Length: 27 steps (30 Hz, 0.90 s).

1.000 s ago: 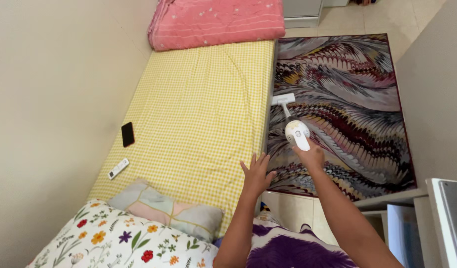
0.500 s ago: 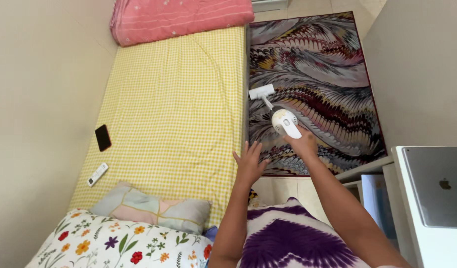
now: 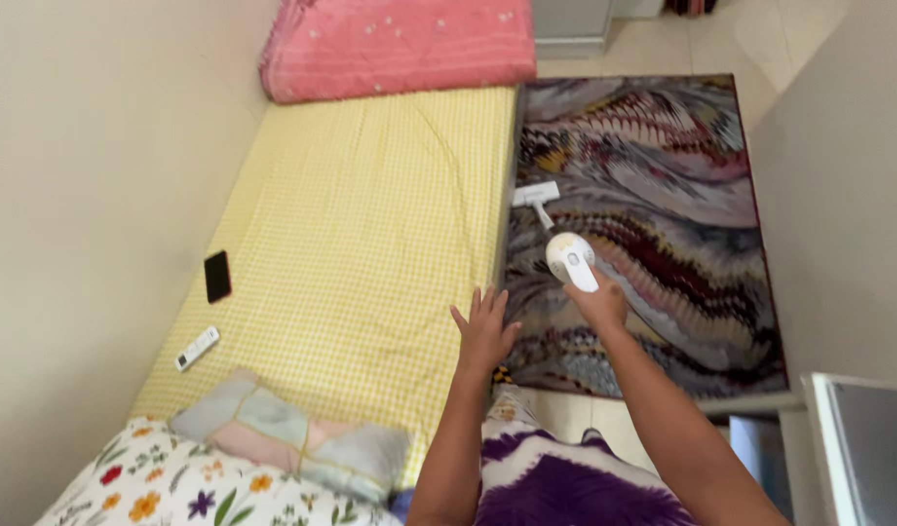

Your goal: The person uses a handheld vacuum cleaner to clean a patterned rug in a bedroom. They move the vacuum back and forth across the rug surface, covering different areas systematically.

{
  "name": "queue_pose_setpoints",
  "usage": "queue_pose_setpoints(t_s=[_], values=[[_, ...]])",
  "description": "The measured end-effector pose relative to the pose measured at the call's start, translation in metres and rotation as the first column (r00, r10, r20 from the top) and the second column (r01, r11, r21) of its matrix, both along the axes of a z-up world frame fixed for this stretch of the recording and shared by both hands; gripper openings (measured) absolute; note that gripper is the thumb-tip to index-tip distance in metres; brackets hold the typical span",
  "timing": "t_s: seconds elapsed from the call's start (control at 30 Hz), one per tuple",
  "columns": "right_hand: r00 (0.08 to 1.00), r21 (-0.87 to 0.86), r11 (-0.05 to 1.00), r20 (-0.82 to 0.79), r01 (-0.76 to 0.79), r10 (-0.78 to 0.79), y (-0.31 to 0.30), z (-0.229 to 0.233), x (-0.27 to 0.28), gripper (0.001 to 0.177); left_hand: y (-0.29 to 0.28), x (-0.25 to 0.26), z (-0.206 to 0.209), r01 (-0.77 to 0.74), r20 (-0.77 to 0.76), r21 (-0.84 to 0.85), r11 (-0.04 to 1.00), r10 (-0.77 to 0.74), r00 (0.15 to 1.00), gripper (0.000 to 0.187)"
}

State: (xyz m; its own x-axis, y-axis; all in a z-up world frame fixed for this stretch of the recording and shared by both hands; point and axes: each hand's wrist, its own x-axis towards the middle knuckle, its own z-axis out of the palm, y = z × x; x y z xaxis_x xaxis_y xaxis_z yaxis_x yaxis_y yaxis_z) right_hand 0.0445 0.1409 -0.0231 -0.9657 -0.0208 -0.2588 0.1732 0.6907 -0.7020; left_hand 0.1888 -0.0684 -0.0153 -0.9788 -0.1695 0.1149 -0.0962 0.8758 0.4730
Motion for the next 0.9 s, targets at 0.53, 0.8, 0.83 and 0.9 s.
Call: queue_pose_setpoints(t_s=[0.53,0.8,0.83,0.9], values=[[0.996,0.146,0.986,-0.004,0.084,-0.084,-0.073,0.005,-0.101,0.06,-0.064,-0.119,-0.006,0.068,0.022,0.009,0.998,-0.068,0.997,0.067],[0.976,0.193,0.958,-0.098,0.21,-0.194,0.006,0.029,-0.034,0.053,0.011,-0.093,-0.005,0.221,0.082,0.033,0.975,-0.223,0.971,0.067],[0.97,0.184,0.954,-0.099,0.236,-0.221,0.017,0.031,-0.025,0.054,0.023,-0.087,-0.004,0.242,0.087,0.048,0.969,-0.245,0.966,0.066],[0.957,0.163,0.945,-0.106,0.285,-0.27,0.039,0.035,-0.007,0.055,0.042,-0.076,0.001,0.277,0.094,0.075,0.958,-0.283,0.954,0.064]])
